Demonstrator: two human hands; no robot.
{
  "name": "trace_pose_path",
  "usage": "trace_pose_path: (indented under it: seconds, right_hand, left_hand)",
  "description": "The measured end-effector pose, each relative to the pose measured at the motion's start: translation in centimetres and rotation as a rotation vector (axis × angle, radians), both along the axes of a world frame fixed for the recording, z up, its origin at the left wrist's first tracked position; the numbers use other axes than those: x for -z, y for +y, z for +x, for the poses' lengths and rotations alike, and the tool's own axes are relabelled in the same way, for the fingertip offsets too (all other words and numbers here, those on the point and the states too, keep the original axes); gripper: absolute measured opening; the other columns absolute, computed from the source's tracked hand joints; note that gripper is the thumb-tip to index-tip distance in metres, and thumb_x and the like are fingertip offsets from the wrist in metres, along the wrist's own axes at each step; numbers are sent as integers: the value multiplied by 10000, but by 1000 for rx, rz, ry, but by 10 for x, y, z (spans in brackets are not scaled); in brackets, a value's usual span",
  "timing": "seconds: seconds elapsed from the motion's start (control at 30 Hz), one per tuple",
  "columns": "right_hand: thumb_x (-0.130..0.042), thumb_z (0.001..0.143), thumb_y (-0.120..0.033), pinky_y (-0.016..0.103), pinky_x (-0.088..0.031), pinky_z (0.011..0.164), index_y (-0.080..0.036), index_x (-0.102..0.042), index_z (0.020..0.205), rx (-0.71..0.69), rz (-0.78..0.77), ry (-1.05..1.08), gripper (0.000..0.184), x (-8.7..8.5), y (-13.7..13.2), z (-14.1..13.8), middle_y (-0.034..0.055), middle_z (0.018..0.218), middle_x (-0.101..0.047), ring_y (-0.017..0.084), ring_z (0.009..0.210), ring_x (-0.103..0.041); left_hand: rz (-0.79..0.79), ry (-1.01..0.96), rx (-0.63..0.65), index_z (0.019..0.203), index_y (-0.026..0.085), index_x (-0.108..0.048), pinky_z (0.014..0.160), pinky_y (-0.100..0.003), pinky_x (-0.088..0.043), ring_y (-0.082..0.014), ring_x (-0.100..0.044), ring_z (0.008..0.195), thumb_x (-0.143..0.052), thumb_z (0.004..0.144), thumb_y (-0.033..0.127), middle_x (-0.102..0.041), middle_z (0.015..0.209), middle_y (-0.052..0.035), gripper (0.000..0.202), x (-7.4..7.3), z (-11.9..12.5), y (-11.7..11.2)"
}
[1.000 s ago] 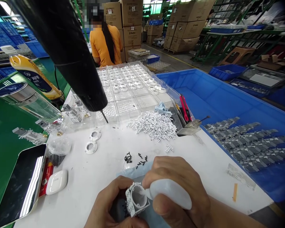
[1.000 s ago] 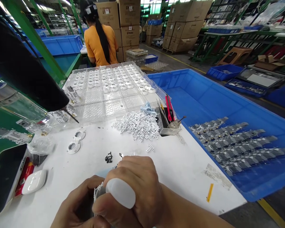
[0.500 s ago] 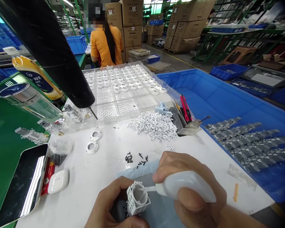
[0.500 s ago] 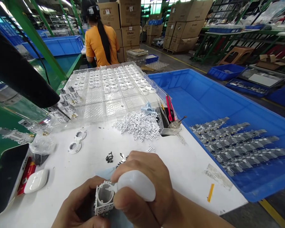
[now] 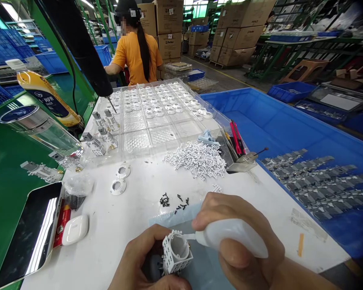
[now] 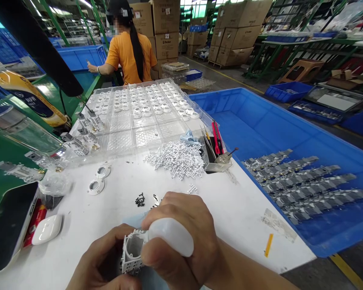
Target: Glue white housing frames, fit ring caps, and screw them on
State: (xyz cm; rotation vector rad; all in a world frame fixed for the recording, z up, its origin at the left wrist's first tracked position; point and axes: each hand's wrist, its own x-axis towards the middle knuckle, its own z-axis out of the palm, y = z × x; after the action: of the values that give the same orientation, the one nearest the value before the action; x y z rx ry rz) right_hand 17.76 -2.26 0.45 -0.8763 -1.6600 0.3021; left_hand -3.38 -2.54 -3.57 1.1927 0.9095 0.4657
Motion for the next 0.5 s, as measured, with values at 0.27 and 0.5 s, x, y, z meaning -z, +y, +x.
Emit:
trace_pose_path:
  seconds: [0.27,0.5]
  right_hand:
    - [-429,1055,-365,340,-397,522,-169,-625,941,-18,-33,16,300,-1,-1,1,39,683,-620,160,550,-540]
    - [-419,1058,-371,332,-391,519,-174,-616,908,-15,-49,23,316,-1,-2,3,32,676,-609,154,552,-533]
  left_hand:
    - [-24,10,-26,965,208,-683,645,-297,-284,-173,-431,741,-858,657,670,-566,785,-6,582,-6,1,-1]
    - [-23,-46,-1,952,208,-682,644,-288,-305,-179,-465,763,-897,673,558,-594,825,-18,496,-3,1,2]
